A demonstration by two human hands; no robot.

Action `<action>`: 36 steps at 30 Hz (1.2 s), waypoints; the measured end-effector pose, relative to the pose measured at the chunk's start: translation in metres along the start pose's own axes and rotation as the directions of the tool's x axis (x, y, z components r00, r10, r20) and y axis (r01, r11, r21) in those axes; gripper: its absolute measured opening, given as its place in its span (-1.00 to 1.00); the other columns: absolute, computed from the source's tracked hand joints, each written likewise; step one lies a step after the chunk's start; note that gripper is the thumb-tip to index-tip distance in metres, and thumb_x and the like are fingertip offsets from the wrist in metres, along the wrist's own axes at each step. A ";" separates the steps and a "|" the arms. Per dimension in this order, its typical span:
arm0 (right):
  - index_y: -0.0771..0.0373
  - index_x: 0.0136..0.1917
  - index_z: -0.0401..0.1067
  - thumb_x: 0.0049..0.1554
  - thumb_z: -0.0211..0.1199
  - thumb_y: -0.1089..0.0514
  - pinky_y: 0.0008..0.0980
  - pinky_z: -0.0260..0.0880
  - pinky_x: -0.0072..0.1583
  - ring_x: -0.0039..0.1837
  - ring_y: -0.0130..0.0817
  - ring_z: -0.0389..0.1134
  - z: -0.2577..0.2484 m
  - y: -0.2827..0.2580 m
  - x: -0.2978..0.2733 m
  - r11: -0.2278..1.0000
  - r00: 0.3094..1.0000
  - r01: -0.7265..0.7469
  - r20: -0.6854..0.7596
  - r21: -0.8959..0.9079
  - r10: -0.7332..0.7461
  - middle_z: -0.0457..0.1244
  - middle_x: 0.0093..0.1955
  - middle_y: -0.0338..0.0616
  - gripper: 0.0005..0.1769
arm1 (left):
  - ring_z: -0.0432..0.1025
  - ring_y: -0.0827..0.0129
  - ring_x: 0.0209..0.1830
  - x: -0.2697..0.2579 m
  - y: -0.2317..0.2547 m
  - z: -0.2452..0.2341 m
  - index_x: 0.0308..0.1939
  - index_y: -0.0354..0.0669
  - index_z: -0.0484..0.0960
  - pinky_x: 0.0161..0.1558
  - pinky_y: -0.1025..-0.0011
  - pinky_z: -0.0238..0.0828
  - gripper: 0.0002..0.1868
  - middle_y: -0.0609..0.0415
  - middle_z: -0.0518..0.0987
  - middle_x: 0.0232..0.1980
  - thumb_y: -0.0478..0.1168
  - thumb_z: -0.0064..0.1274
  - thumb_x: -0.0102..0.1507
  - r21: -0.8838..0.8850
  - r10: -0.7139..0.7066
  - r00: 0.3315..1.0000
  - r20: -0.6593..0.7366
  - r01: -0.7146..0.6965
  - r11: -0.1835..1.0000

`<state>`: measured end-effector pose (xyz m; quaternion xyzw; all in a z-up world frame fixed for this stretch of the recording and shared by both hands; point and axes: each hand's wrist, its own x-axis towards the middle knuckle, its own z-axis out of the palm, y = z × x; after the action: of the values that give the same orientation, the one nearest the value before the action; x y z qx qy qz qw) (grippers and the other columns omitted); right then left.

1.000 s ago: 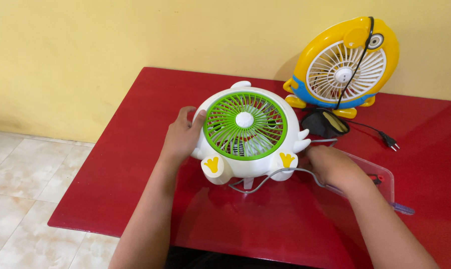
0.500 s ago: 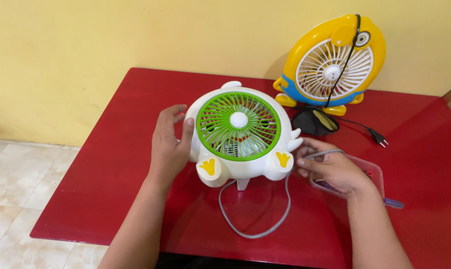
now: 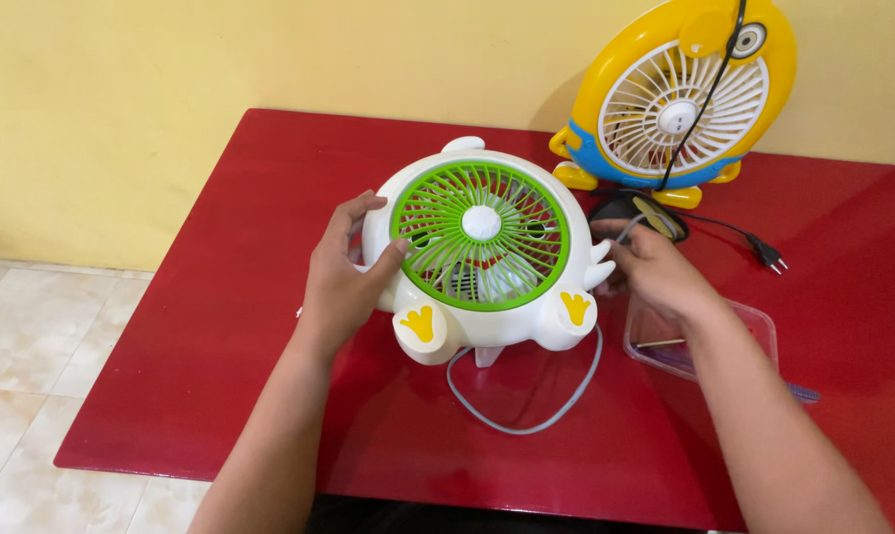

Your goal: The person removes the front grille of a white duck-shaped electric fan using a screwdriver, then unscrews the central hub to detach the fan blade assembly. The yellow fan remains untouched on the table.

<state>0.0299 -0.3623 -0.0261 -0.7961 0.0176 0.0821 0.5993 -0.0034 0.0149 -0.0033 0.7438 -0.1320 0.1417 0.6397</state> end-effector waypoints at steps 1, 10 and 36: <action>0.26 0.29 0.41 0.31 0.05 0.20 -0.27 0.43 -0.04 -0.09 -0.29 0.40 -0.004 -0.007 0.009 0.978 0.998 0.070 0.014 -0.195 -0.068 0.39 -0.01 0.01 -0.69 | 0.35 0.13 0.44 -0.001 -0.001 -0.001 0.29 -0.25 0.38 0.29 0.27 0.49 -0.47 -0.23 0.28 0.52 -0.32 0.18 0.26 0.001 -0.006 1.000 0.000 0.006 1.000; 0.44 0.11 0.56 0.24 0.22 0.20 -0.22 0.35 -0.12 -0.20 -0.20 0.39 0.007 -0.085 0.110 0.764 0.987 0.124 0.158 -0.634 -0.029 0.39 -0.13 0.16 -0.73 | 0.33 0.07 0.49 0.003 -0.001 -0.006 0.22 -0.25 0.48 0.29 0.26 0.49 -0.54 -0.29 0.34 0.49 -0.40 0.15 0.23 0.028 0.077 0.997 0.012 -0.078 0.997; 0.18 0.10 0.35 0.23 0.00 0.18 -0.06 0.38 -0.01 0.01 -0.08 0.44 0.202 -0.239 0.016 0.403 0.617 0.745 0.779 -0.532 -0.112 0.39 -0.04 -0.10 -0.80 | 0.51 0.20 -0.31 -0.012 0.011 0.006 -0.32 -0.20 0.50 -0.25 0.27 0.44 -0.76 0.05 0.56 -0.33 -0.27 0.30 0.22 0.515 0.441 0.886 -0.143 -0.314 0.797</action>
<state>0.0539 -0.1004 0.1446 -0.8693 -0.4492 0.1718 0.1145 -0.0185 0.0079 0.0019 0.8116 -0.1561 0.3902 0.4057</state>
